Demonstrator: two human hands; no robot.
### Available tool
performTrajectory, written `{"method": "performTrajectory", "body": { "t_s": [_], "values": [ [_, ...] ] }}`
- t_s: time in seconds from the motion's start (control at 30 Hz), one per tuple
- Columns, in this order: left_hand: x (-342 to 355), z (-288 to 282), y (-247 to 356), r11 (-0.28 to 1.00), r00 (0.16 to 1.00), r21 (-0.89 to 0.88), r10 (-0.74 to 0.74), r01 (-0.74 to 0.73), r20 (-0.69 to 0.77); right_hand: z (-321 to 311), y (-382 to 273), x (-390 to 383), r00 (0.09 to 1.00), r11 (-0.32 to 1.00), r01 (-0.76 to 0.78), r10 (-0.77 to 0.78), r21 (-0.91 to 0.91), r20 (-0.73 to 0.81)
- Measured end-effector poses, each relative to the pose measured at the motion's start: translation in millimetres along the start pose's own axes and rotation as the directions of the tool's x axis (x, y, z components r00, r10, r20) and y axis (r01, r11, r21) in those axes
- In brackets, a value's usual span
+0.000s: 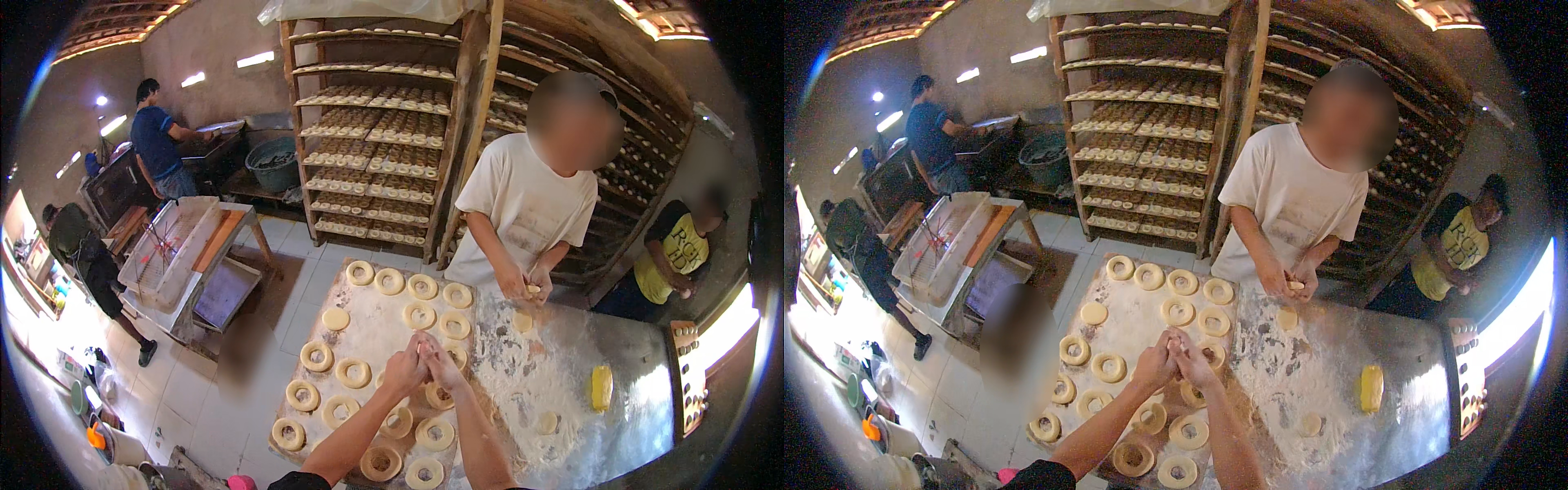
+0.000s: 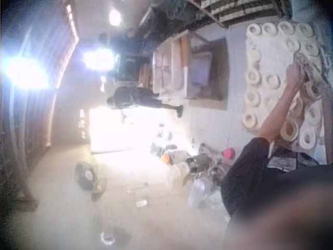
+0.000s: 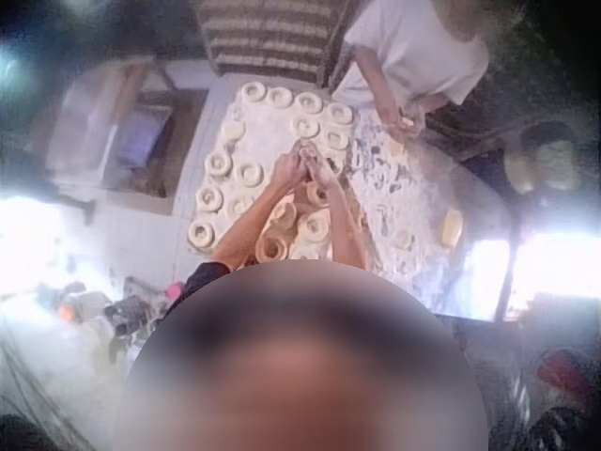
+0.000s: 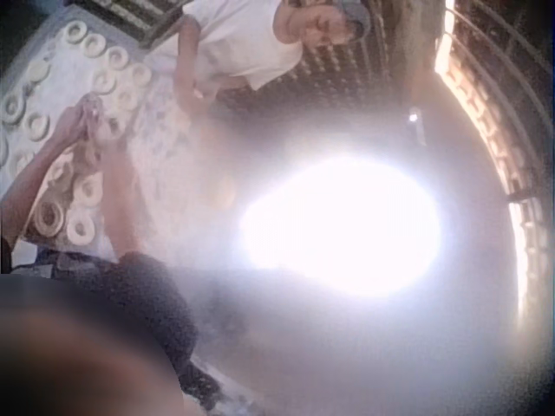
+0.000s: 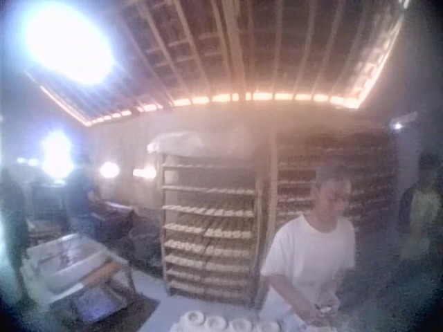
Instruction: The person shapes dough into ring forms by hand, placing each finished piece onto a wooden board. The person works alongside others in a bakery setting, handling dough pieces and arranging them in rows.
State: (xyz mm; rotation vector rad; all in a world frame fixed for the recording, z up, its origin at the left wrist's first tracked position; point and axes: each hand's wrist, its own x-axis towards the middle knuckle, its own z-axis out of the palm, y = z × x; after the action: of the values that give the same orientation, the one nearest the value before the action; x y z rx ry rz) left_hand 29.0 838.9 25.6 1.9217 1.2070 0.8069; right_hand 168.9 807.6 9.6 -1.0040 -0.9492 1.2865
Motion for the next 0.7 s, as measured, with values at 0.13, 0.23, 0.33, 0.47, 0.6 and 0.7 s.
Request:
{"method": "performTrajectory", "body": {
  "t_s": [0.13,0.23,0.33,0.47,0.6,0.7],
  "values": [
    [19,-3,-10,0.983,0.997,-0.171,-0.072,0.074,0.015,-14,-4,22,0.975,0.938,-0.221,0.223,0.269,0.022],
    [50,3,-23,0.973,0.993,-0.202,-0.117,0.115,0.0,-5,0,45,0.967,0.974,-0.199,0.178,-0.105,-0.18],
    [90,5,-38,0.935,0.968,0.251,-0.234,0.249,-0.089,4,-5,63,0.912,0.818,-0.289,0.077,-0.497,-0.404],
    [89,-13,-61,0.856,0.967,0.459,-0.255,0.237,-0.023,10,-11,60,0.908,0.405,-0.318,-0.128,-0.857,-0.398],
    [65,-14,-66,0.818,0.958,0.562,-0.246,0.123,0.149,21,-3,55,0.946,-0.025,-0.308,0.103,-0.951,-0.308],
    [62,-11,-65,0.815,0.969,0.566,-0.22,0.123,0.108,27,8,53,0.935,-0.083,-0.324,0.122,-0.942,-0.332]
  ]
}}
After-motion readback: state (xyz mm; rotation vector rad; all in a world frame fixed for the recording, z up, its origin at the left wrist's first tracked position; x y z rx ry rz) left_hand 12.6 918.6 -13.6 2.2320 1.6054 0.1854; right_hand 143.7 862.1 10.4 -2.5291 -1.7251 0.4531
